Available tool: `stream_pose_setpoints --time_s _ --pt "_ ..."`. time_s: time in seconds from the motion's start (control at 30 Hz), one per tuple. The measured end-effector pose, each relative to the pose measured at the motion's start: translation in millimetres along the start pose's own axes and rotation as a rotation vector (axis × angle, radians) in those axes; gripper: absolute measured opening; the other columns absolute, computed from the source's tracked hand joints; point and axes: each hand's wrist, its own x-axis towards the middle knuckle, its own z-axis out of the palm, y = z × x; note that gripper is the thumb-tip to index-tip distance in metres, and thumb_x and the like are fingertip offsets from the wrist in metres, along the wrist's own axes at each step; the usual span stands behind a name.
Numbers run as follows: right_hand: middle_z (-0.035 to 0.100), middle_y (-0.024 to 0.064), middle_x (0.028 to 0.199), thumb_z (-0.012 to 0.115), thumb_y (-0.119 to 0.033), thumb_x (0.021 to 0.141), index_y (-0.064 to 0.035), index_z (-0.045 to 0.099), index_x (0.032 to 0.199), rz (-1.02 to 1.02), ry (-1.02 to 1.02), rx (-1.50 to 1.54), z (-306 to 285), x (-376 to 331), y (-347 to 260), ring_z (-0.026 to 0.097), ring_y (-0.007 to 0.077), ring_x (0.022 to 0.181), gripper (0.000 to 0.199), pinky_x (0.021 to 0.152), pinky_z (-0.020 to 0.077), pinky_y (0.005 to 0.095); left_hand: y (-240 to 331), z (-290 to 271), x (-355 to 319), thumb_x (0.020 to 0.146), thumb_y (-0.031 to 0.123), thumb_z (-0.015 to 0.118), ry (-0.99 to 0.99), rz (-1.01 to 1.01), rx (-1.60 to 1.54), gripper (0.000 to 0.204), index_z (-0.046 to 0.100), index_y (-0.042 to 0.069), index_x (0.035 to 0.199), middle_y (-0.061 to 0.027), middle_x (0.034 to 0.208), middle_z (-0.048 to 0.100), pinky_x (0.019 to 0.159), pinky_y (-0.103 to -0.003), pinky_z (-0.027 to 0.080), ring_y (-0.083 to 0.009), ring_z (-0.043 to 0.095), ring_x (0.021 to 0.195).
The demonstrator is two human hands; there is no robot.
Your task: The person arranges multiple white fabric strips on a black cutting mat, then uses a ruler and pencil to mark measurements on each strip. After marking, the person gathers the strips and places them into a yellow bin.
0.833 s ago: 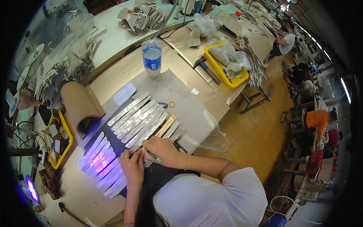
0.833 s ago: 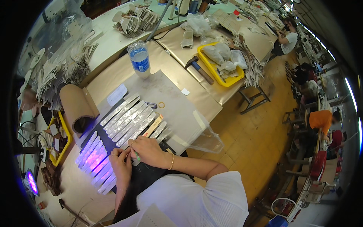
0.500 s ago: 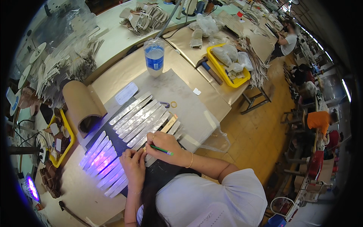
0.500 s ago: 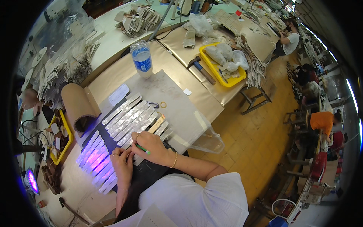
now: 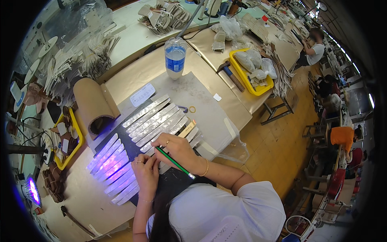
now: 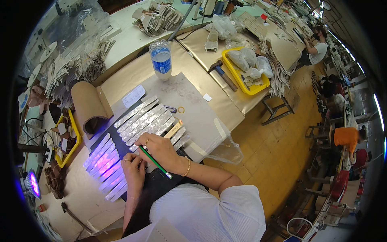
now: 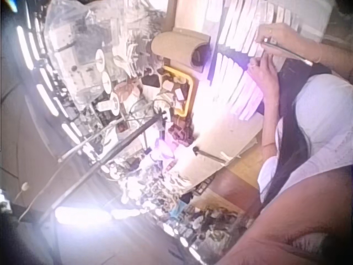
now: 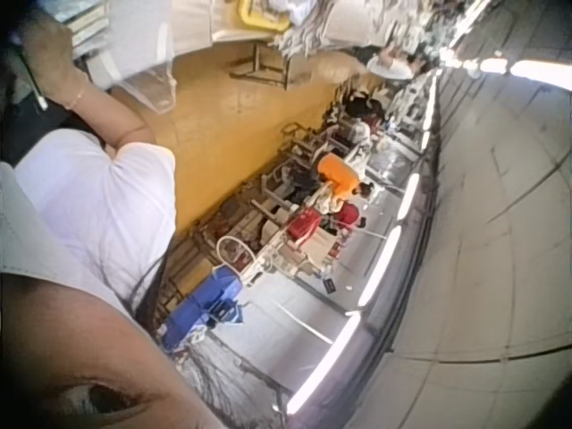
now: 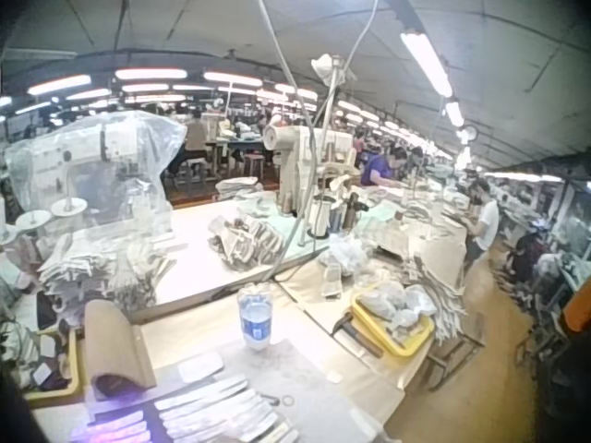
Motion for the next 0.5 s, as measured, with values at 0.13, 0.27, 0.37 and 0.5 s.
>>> stream_pose_setpoints --time_s 0.13,0.27,0.37,0.5 --pt "0.058 0.0096 0.078 0.070 -0.003 0.075 -0.0045 0.055 0.085 0.009 -0.017 0.002 -1.1 -3.9 -1.8 0.063 0.0288 0.072 0.018 0.063 0.0516 0.0374 2.8 -3.5 1.0 0.078 0.002 0.075 -0.003 0.007 -0.023 0.011 0.071 0.003 0.088 -0.0084 0.086 0.055 0.077 -0.040 0.037 -0.0273 0.050 0.085" --pt "0.056 0.0101 0.073 0.068 -0.001 0.070 -0.0047 0.050 0.078 -0.034 0.017 0.011 -0.2 -7.2 2.8 0.059 0.0292 0.068 0.019 0.060 0.0489 0.0375 4.9 -3.0 0.8 0.078 0.002 0.075 0.007 -0.003 -0.015 0.012 0.072 0.004 0.089 -0.0080 0.087 0.055 0.077 -0.039 0.038 -0.0271 0.050 0.085" --pt "0.054 0.0105 0.069 0.067 0.000 0.068 -0.0049 0.049 0.075 -0.045 0.020 0.033 0.3 -8.2 2.3 0.057 0.0305 0.066 0.020 0.060 0.0465 0.0384 2.0 -2.6 -0.4 0.077 0.002 0.075 0.002 -0.019 -0.026 0.017 0.074 0.006 0.094 -0.0076 0.087 0.055 0.078 -0.039 0.038 -0.0266 0.051 0.086" --pt "0.051 0.0106 0.067 0.067 0.000 0.066 -0.0055 0.047 0.072 -0.097 0.036 0.026 0.0 -7.5 3.0 0.053 0.0321 0.063 0.021 0.065 0.0437 0.0396 -0.6 -2.5 -0.2 0.078 0.002 0.075 -0.022 -0.044 -0.064 0.024 0.077 0.009 0.100 -0.0074 0.087 0.055 0.079 -0.038 0.038 -0.0259 0.051 0.087"
